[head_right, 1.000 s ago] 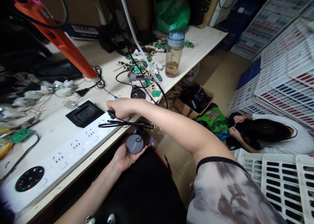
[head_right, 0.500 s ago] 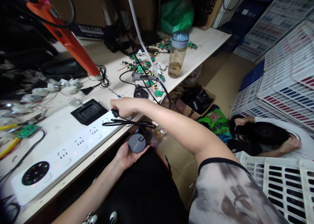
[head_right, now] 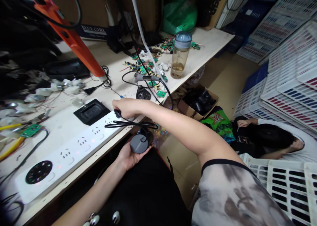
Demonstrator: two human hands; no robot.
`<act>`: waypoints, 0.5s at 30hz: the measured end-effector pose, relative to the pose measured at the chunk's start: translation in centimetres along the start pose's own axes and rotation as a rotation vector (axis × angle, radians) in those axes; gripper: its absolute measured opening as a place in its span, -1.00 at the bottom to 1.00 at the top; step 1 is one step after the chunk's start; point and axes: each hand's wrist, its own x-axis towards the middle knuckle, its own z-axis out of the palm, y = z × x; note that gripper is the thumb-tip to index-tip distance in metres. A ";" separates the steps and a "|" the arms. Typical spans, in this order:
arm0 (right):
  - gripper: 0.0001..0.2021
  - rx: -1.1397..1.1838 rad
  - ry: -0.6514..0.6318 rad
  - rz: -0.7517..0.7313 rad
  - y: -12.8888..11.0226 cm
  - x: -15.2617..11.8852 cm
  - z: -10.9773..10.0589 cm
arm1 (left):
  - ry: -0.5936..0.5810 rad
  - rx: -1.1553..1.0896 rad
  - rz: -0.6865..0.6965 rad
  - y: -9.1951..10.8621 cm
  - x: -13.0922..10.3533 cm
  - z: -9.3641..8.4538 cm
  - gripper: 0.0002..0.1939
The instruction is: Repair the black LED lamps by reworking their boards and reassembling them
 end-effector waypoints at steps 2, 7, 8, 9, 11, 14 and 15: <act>-0.67 -0.002 0.008 0.008 0.0 0.0 0.0 | -0.004 0.001 0.002 0.0 0.0 0.0 -0.75; -0.71 -0.009 0.039 -0.020 -0.3 -0.6 -0.5 | -0.002 0.015 0.002 0.0 -0.1 -0.1 -0.77; -0.74 -0.015 0.056 -0.028 -0.4 -0.7 -0.5 | -0.003 0.016 0.001 0.0 -0.1 -0.1 -0.78; -0.77 -0.022 0.080 -0.031 -0.5 -1.0 -0.4 | -0.004 0.015 0.000 0.0 -0.1 -0.1 -0.78; -0.82 -0.041 0.145 -0.029 -0.7 -1.4 0.0 | -0.006 0.012 0.000 -0.1 -0.1 -0.2 -0.79; -0.81 -0.075 0.237 -0.033 -0.9 -2.0 0.8 | -0.015 0.011 -0.011 -0.2 0.2 -0.4 -0.79; -0.81 -0.086 0.256 -0.039 -0.9 -2.1 1.0 | -0.021 0.011 -0.017 -0.3 0.3 -0.5 -0.79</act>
